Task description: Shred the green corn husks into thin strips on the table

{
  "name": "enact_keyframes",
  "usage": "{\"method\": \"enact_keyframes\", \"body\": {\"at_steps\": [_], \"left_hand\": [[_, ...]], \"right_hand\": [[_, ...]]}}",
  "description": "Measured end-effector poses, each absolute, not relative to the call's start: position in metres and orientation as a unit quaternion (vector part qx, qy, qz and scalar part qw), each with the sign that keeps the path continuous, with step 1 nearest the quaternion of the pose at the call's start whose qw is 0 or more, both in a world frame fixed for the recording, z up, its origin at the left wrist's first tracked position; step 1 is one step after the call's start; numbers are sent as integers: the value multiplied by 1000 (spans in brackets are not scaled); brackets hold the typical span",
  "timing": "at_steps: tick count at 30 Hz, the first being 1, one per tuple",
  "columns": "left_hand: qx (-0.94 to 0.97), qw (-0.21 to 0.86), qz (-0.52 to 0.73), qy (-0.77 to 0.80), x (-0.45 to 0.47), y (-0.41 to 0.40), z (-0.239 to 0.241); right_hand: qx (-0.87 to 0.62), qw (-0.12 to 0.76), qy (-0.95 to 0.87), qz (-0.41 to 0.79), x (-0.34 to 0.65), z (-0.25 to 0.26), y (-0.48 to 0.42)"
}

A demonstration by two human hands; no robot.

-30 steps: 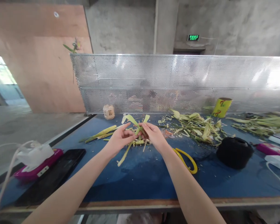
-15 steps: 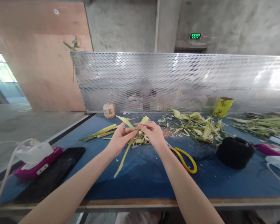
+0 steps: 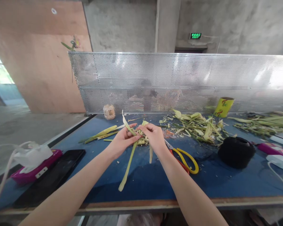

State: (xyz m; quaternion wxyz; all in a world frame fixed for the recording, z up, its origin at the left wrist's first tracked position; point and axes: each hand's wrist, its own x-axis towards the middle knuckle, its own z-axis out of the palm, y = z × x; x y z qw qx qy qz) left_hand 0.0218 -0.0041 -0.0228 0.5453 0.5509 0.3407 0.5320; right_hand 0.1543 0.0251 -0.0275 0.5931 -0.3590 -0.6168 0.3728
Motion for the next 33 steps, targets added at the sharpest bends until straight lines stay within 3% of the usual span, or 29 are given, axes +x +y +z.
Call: {"method": "enact_keyframes", "body": {"at_steps": [8, 12, 15, 23, 33], "left_hand": [[525, 449, 625, 362, 13, 1, -22], [537, 423, 637, 357, 11, 1, -22], [555, 429, 621, 348, 12, 0, -23], [562, 472, 595, 328, 13, 1, -23], [571, 436, 602, 350, 5, -4, -15]], "right_hand": [[-292, 599, -583, 465, 153, -31, 30], [-298, 547, -586, 518, 146, -32, 25], [-322, 496, -594, 546, 142, -31, 20], [-285, 503, -601, 552, 139, -28, 15], [-357, 498, -687, 391, 138, -34, 16]]}}
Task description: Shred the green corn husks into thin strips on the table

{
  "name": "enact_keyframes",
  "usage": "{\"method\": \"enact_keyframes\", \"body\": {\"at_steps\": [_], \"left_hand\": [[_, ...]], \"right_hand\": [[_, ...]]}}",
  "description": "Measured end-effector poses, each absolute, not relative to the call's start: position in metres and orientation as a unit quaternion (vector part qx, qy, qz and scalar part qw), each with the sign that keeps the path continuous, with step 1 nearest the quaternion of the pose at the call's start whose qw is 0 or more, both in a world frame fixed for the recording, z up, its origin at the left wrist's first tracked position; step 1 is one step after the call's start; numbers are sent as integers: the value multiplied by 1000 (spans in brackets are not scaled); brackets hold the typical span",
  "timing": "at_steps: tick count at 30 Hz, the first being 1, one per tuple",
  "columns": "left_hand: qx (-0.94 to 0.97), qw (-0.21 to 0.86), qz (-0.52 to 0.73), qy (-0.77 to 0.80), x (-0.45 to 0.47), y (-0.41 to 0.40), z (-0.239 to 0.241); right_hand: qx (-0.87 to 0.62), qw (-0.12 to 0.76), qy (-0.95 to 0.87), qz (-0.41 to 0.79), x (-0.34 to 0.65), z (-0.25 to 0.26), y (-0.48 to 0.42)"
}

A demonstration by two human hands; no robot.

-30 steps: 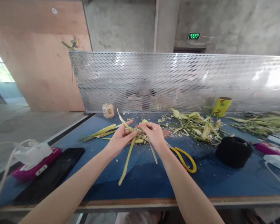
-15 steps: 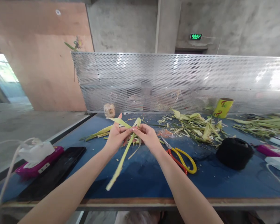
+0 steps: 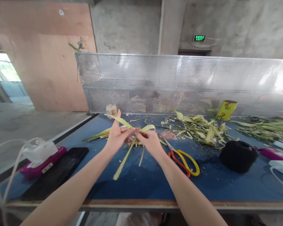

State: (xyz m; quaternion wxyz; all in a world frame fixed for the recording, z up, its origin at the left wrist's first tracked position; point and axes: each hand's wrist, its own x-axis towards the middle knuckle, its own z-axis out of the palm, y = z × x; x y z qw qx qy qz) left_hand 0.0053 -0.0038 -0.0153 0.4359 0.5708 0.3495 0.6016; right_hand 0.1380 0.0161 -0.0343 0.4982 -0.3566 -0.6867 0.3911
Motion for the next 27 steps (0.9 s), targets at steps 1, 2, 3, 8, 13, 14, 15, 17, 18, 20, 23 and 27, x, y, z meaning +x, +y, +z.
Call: {"method": "enact_keyframes", "body": {"at_steps": [1, 2, 3, 8, 13, 14, 15, 17, 18, 20, 23, 27], "left_hand": [[568, 433, 605, 353, 5, -3, -15], [566, 432, 606, 355, 5, -3, -16], [563, 433, 606, 358, 4, -2, -16], [552, 481, 569, 374, 5, 3, -20], [575, 482, 540, 382, 2, 4, -23], [580, 487, 529, 384, 2, 3, -24], [584, 494, 517, 386, 2, 3, -23], [584, 516, 495, 384, 2, 1, -23], [576, 533, 487, 383, 3, 1, -23], [552, 572, 474, 379, 5, 0, -22], [532, 602, 462, 375, 7, -1, -22], [559, 539, 506, 375, 4, 1, -21]], "right_hand": [[-363, 494, -694, 379, 138, -35, 16], [-369, 492, -697, 369, 139, -35, 17], [-376, 493, -697, 361, 139, -35, 17], [-404, 520, -677, 328, 144, -35, 23], [-373, 529, -669, 366, 145, -35, 24], [-375, 528, -671, 360, 146, -35, 24], [-379, 526, -674, 353, 147, -35, 24], [-386, 520, -674, 355, 149, -35, 26], [-386, 517, -670, 368, 150, -36, 28], [-384, 514, -656, 397, 152, -37, 32], [-372, 522, -632, 436, 155, -37, 35], [-306, 518, -624, 499, 157, -30, 31]]}}
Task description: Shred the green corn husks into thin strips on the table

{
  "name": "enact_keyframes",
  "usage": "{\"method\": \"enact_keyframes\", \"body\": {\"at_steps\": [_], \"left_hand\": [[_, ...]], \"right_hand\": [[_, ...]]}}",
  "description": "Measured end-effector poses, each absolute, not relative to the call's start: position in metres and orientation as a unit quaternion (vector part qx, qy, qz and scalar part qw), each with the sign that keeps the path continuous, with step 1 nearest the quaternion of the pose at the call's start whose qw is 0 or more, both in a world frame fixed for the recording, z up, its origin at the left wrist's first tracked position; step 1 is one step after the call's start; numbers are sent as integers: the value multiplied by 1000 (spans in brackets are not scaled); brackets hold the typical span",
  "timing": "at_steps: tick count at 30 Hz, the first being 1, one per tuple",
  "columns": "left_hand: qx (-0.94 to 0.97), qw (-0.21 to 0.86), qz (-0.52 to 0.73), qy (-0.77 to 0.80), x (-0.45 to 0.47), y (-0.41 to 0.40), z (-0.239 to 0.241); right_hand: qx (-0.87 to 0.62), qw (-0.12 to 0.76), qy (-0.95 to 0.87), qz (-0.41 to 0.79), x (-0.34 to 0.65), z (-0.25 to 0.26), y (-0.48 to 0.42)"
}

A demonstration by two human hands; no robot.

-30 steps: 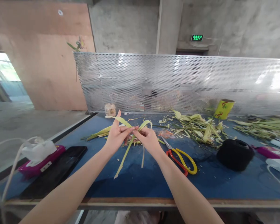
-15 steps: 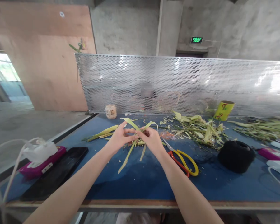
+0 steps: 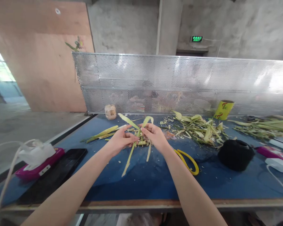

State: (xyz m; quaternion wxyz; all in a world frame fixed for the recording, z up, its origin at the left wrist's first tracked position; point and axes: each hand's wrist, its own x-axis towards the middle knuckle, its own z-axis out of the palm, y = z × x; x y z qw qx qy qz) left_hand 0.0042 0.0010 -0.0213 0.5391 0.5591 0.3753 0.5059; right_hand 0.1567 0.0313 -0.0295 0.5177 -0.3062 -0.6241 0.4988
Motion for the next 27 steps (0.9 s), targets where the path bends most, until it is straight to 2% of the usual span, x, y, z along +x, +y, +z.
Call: {"method": "enact_keyframes", "body": {"at_steps": [6, 15, 27], "left_hand": [[558, 456, 604, 340, 5, 2, -22], [579, 511, 579, 261, 10, 1, -23], [561, 509, 598, 264, 7, 3, -19]], "right_hand": [[-283, 505, -669, 466, 155, -20, 20], [-255, 526, -635, 506, 154, -25, 23], [-242, 466, -658, 540, 156, -22, 18]]}}
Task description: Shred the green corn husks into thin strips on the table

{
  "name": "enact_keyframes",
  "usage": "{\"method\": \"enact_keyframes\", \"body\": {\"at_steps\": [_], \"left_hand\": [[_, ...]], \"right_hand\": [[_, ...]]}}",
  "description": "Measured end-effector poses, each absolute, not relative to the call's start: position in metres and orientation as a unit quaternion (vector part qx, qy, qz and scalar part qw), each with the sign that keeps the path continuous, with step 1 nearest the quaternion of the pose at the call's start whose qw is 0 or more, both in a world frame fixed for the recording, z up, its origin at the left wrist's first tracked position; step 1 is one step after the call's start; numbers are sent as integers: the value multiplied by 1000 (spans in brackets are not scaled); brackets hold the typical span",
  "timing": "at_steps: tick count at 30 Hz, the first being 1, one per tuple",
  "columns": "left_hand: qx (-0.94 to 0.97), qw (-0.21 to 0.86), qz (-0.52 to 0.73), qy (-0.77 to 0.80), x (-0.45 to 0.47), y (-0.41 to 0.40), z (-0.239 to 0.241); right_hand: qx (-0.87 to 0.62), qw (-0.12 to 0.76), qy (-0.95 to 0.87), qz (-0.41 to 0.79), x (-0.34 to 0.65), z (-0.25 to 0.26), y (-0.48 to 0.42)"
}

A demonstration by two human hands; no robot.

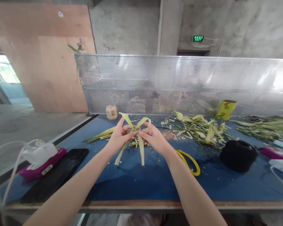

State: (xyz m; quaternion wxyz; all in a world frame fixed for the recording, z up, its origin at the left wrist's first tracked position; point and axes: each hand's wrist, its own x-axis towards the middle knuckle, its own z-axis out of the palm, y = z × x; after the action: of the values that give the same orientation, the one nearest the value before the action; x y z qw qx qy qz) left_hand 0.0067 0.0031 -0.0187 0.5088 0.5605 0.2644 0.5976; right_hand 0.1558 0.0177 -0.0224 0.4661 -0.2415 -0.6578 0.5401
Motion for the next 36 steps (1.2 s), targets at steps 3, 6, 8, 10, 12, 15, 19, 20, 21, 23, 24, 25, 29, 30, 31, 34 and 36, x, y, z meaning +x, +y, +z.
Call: {"method": "enact_keyframes", "body": {"at_steps": [3, 6, 8, 10, 12, 15, 19, 20, 21, 23, 24, 25, 29, 30, 31, 34, 36], "left_hand": [[572, 502, 588, 272, 6, 2, -17], [586, 498, 571, 288, 5, 1, -15], [594, 500, 562, 286, 5, 0, -14], [602, 502, 555, 278, 4, 1, -14], [609, 501, 550, 275, 3, 1, -13], [607, 499, 551, 282, 2, 1, -11], [600, 498, 558, 285, 1, 1, -11], [599, 496, 560, 285, 1, 2, -11], [600, 493, 562, 285, 1, 2, -11], [599, 489, 565, 286, 1, 3, -12], [597, 489, 568, 286, 1, 3, -13], [595, 491, 569, 286, 1, 4, -13], [589, 497, 574, 278, 1, 5, -13], [590, 496, 575, 275, 1, 5, -13], [591, 495, 576, 272, 1, 5, -13], [594, 494, 577, 266, 1, 5, -14], [598, 493, 575, 262, 1, 5, -14]], "right_hand": [[-243, 448, -688, 518, 155, -24, 18], [-229, 451, -694, 513, 156, -23, 17], [-214, 458, -685, 524, 156, -22, 16], [-205, 461, -676, 537, 156, -21, 14], [-202, 460, -670, 546, 157, -20, 13], [-199, 461, -669, 548, 157, -21, 13], [-196, 459, -675, 543, 157, -22, 13], [-193, 458, -675, 545, 157, -23, 13], [-189, 458, -675, 547, 157, -23, 13], [-181, 456, -675, 551, 157, -23, 13], [-178, 456, -675, 552, 157, -22, 13], [-175, 454, -676, 553, 157, -22, 13], [-165, 451, -680, 555, 157, -22, 14], [-163, 449, -681, 555, 157, -23, 14], [-162, 447, -683, 555, 157, -23, 15], [-162, 446, -685, 553, 158, -24, 15], [-161, 445, -682, 557, 160, -24, 16]]}}
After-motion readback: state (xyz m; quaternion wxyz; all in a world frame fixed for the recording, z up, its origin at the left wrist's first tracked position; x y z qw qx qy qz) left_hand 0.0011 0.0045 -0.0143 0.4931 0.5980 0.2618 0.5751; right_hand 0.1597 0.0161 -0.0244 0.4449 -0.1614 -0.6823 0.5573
